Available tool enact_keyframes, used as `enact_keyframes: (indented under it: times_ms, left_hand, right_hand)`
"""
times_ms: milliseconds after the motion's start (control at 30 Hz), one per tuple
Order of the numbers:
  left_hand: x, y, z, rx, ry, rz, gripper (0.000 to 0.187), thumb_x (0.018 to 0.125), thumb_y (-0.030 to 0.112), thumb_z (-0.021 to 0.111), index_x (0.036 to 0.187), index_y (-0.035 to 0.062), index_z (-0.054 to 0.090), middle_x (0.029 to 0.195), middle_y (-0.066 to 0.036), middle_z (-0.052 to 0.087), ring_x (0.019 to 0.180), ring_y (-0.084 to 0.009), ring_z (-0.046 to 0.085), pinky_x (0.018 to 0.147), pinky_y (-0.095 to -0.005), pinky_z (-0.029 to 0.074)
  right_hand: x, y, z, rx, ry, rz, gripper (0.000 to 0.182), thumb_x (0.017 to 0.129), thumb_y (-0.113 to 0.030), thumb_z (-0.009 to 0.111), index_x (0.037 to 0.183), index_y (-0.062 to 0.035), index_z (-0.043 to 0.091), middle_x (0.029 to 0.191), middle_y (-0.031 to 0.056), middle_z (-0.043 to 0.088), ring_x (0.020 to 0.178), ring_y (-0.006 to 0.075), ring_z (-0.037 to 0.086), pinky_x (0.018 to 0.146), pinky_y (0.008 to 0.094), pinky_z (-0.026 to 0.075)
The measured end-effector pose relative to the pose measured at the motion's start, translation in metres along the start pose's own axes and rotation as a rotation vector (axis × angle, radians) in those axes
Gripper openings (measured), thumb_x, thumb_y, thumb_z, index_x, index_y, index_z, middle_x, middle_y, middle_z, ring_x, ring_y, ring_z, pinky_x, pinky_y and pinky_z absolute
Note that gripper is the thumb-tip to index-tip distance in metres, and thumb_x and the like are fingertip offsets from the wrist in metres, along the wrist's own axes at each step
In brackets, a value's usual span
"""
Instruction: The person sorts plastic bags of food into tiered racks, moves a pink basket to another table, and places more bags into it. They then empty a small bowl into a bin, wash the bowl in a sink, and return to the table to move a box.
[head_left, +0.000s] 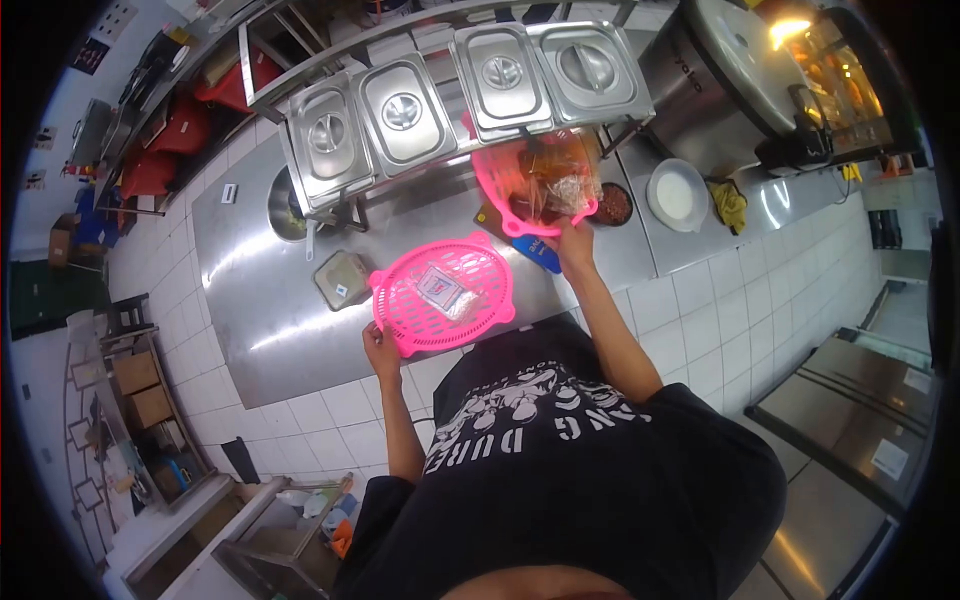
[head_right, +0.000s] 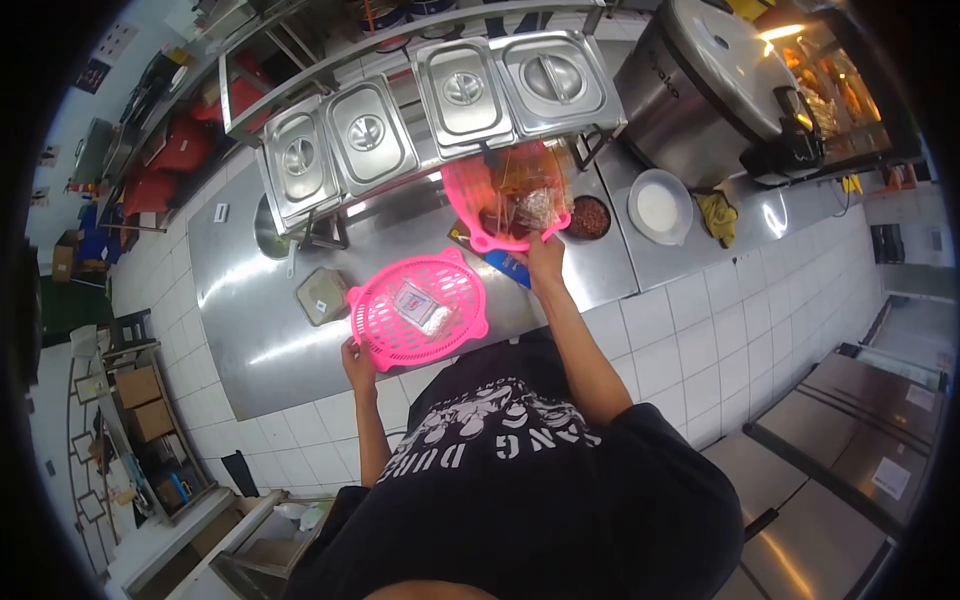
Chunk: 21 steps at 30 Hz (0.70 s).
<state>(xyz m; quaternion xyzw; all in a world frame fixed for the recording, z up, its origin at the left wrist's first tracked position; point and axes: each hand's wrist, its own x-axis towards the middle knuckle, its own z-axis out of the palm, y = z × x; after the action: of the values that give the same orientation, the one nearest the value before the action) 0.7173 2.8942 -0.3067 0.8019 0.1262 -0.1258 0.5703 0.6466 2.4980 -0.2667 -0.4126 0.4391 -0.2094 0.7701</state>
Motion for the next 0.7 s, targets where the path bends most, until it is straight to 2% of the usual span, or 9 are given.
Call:
enact_keyframes:
  times_ms: [33, 67, 133, 200, 367, 467, 600, 667, 700]
  left_hand:
    - [0.0, 0.003, -0.002, 0.016, -0.007, -0.003, 0.026, 0.092, 0.016, 0.061, 0.111, -0.0001, 0.053, 0.09, -0.003, 0.05, 0.08, -0.0113, 0.049, 0.074, -0.0262, 0.044]
    - [0.0, 0.005, -0.003, 0.052, 0.024, -0.025, 0.03, 0.091, 0.017, 0.062, 0.114, -0.0003, 0.052, 0.094, -0.006, 0.052, 0.083, -0.0131, 0.051, 0.074, -0.0275, 0.046]
    - [-0.007, 0.013, 0.002, 0.094, 0.043, -0.065, 0.034, 0.091, 0.018, 0.064, 0.116, -0.0006, 0.051, 0.098, -0.008, 0.053, 0.085, -0.015, 0.054, 0.075, -0.0289, 0.047]
    - [-0.01, 0.034, 0.009, 0.317, 0.216, 0.246, 0.04, 0.089, 0.02, 0.066, 0.119, -0.0021, 0.05, 0.105, -0.013, 0.055, 0.088, -0.019, 0.057, 0.076, -0.0308, 0.049]
    - [-0.023, 0.088, 0.045, 0.015, -0.035, 0.21, 0.041, 0.091, 0.019, 0.063, 0.124, -0.0027, 0.049, 0.114, -0.013, 0.057, 0.099, -0.0192, 0.058, 0.082, -0.0305, 0.049]
    - [-0.012, 0.083, 0.057, -0.145, -0.081, 0.154, 0.042, 0.092, 0.019, 0.061, 0.126, -0.0025, 0.049, 0.116, -0.014, 0.059, 0.104, -0.0184, 0.058, 0.083, -0.0303, 0.049]
    - [-0.003, 0.074, 0.058, -0.14, -0.148, 0.132, 0.042, 0.092, 0.017, 0.061, 0.126, -0.0029, 0.049, 0.118, -0.014, 0.06, 0.106, -0.0198, 0.057, 0.088, -0.0317, 0.048]
    - [-0.001, 0.07, 0.058, 0.072, -0.149, 0.157, 0.041, 0.091, 0.015, 0.06, 0.126, -0.0035, 0.05, 0.12, -0.016, 0.06, 0.108, -0.0222, 0.058, 0.093, -0.0331, 0.045]
    - [-0.002, 0.069, 0.057, 0.067, -0.142, 0.152, 0.041, 0.091, 0.015, 0.06, 0.126, -0.0035, 0.05, 0.12, -0.016, 0.06, 0.108, -0.0222, 0.058, 0.093, -0.0331, 0.045]
  right_hand:
    - [-0.016, -0.001, -0.005, -0.008, -0.007, 0.04, 0.022, 0.09, -0.004, 0.043, 0.106, 0.0098, 0.053, 0.102, 0.0183, 0.06, 0.093, 0.029, 0.066, 0.077, 0.0356, 0.06]
    - [-0.035, -0.001, -0.01, -0.004, 0.005, 0.05, 0.022, 0.09, -0.004, 0.043, 0.106, 0.0098, 0.053, 0.102, 0.0183, 0.06, 0.093, 0.029, 0.066, 0.077, 0.0356, 0.06]
    - [-0.069, 0.0, -0.024, -0.217, 0.008, 0.068, 0.024, 0.092, -0.007, 0.044, 0.11, 0.0067, 0.054, 0.102, 0.0148, 0.061, 0.088, 0.0225, 0.066, 0.072, 0.0335, 0.061]
    - [-0.082, 0.006, -0.033, -0.271, 0.005, 0.086, 0.025, 0.093, -0.009, 0.045, 0.11, 0.0052, 0.055, 0.099, 0.0125, 0.063, 0.084, 0.0199, 0.066, 0.068, 0.031, 0.06]
    - [-0.089, 0.018, -0.052, -0.389, -0.208, 0.134, 0.026, 0.094, -0.011, 0.045, 0.113, 0.0027, 0.057, 0.097, 0.0104, 0.065, 0.08, 0.0171, 0.066, 0.065, 0.0282, 0.059]
    - [-0.076, 0.019, -0.054, -0.476, -0.347, 0.175, 0.026, 0.095, -0.013, 0.046, 0.113, 0.0018, 0.057, 0.093, 0.0088, 0.065, 0.077, 0.0148, 0.066, 0.063, 0.0267, 0.058]
    - [-0.066, 0.006, -0.042, -0.729, -0.48, 0.158, 0.027, 0.094, -0.013, 0.045, 0.113, -0.0001, 0.058, 0.089, 0.0075, 0.066, 0.072, 0.0128, 0.066, 0.061, 0.0253, 0.056]
    - [-0.061, 0.004, -0.038, -0.804, -0.537, 0.093, 0.028, 0.092, -0.012, 0.044, 0.114, 0.0011, 0.058, 0.09, 0.0076, 0.066, 0.072, 0.0134, 0.065, 0.06, 0.026, 0.055]
    - [-0.057, 0.006, -0.04, -0.833, -0.567, 0.008, 0.031, 0.092, -0.016, 0.05, 0.117, 0.0006, 0.057, 0.096, 0.0076, 0.065, 0.081, 0.013, 0.063, 0.068, 0.0259, 0.053]
